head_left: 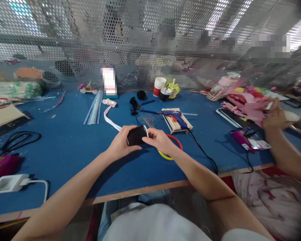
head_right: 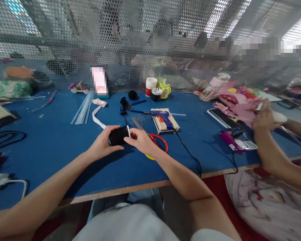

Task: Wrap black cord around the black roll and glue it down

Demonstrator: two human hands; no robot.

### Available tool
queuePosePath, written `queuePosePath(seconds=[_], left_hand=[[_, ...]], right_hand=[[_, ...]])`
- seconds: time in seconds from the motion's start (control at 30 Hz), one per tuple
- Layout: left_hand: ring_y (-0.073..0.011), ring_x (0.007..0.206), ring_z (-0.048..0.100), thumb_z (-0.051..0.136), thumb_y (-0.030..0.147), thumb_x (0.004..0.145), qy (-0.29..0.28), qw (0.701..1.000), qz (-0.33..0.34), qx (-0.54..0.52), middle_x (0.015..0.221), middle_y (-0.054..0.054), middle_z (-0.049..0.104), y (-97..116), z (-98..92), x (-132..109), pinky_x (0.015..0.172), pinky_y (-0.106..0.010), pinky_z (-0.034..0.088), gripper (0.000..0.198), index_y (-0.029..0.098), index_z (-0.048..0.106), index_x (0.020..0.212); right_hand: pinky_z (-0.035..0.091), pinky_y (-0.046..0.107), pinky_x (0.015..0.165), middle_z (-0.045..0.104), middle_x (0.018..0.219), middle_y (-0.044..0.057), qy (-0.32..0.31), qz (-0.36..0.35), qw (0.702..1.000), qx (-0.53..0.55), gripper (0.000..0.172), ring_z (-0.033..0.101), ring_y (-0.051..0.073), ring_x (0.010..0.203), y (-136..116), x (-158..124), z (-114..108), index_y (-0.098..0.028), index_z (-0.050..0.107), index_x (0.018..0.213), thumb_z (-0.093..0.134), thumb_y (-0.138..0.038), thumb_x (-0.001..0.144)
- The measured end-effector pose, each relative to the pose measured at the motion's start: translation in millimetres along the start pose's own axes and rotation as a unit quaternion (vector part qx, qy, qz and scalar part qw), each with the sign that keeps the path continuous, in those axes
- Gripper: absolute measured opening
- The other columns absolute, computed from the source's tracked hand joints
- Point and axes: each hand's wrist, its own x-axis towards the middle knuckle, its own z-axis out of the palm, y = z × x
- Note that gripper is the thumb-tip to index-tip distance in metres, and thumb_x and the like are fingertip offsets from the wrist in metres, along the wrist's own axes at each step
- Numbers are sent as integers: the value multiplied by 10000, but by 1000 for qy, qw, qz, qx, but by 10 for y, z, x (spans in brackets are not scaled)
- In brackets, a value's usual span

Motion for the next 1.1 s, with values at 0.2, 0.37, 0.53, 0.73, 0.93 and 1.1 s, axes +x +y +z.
queuePosePath(seconds=[0.2,0.37,0.53,0.73,0.93,1.1], left_hand=[[-244,1178,423,535,322,815,-33,993,16,-116,1307,-122,407,-15,-88,18,964,-391,372,532,225,333,1298],[-201,1015,532,423,322,872,-81,987,-7,-142,1104,-97,566,-37,-132,24,919,-358,394,421,193,404,1272],[-142,709,550,492,332,830,-19,997,-36,-62,793,-42,602,-42,-177,22,678,-265,439,298,153,573,1053],[-101,561,483,597,275,763,110,990,-31,-77,534,14,480,-109,-194,11,594,-236,403,280,143,485,543],[-88,520,419,582,289,775,91,996,-23,1,527,17,448,-136,-187,18,520,-225,340,319,149,443,523],[-73,481,371,589,330,771,44,996,-22,77,493,42,403,-130,-205,47,491,-213,293,348,152,423,522]], right_hand=[[350,237,609,461,683,-24,-81,-62,981,-164,115,426,94,630,-94,-76,-2,-171,486,701,539,-249,767],[357,237,642,462,696,-19,-151,-138,959,-194,130,441,102,674,-87,-101,20,-185,437,672,534,-192,759],[361,238,637,470,703,-11,-141,-141,963,-183,143,443,104,677,-59,-76,1,-188,419,657,533,-171,742],[331,232,586,426,657,-29,-65,-64,977,-193,143,398,88,606,-58,-31,-58,-181,436,660,539,-224,749],[344,233,577,470,655,-24,-11,22,993,-118,83,415,95,606,-55,-11,-51,-168,527,741,519,-245,768],[356,234,587,499,671,-21,-6,31,997,-67,91,431,95,612,32,-3,-34,-171,543,780,526,-261,778]])
